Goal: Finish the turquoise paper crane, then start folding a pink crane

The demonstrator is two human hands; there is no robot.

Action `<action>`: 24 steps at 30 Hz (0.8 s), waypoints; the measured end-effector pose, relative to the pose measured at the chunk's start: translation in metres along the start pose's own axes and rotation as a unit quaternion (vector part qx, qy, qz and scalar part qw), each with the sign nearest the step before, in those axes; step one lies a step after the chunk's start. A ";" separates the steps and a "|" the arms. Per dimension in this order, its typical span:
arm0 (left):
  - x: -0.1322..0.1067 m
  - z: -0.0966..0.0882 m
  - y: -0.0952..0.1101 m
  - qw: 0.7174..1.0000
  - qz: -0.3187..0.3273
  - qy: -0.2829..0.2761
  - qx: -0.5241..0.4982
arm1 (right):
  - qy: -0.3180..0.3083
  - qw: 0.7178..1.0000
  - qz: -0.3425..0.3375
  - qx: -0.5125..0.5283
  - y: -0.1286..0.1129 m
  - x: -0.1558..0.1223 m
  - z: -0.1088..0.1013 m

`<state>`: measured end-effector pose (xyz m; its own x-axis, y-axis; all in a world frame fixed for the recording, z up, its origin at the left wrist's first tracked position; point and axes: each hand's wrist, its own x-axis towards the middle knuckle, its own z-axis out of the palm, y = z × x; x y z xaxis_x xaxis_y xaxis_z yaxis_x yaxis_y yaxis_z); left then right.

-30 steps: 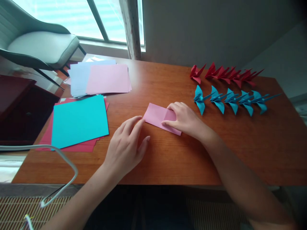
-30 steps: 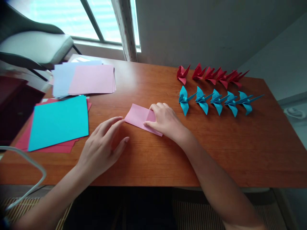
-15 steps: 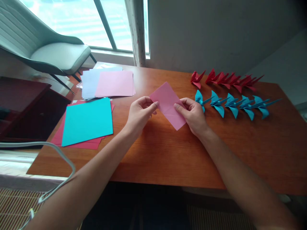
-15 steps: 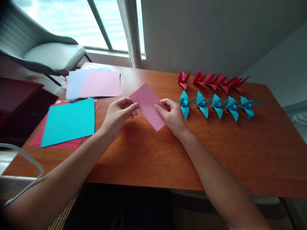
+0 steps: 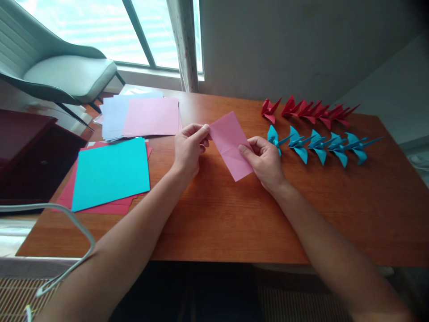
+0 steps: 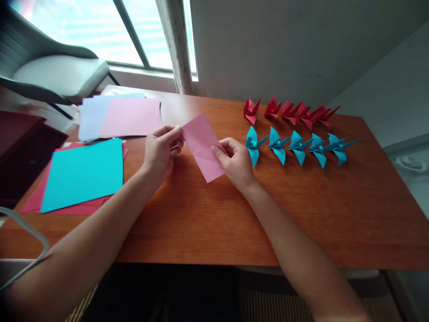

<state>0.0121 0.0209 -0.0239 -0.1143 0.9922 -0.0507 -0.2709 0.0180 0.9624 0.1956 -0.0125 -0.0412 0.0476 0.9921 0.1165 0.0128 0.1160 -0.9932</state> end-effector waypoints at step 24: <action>-0.011 0.002 -0.004 0.990 -0.009 -0.116 0.082 | 0.030 0.999 0.039 0.012 0.001 0.001 -0.002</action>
<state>0.0162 0.0098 -0.0263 0.1167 0.9929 -0.0243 -0.1105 0.0373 0.9932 0.1976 -0.0118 -0.0416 0.1076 0.9934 0.0385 -0.0163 0.0404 -0.9990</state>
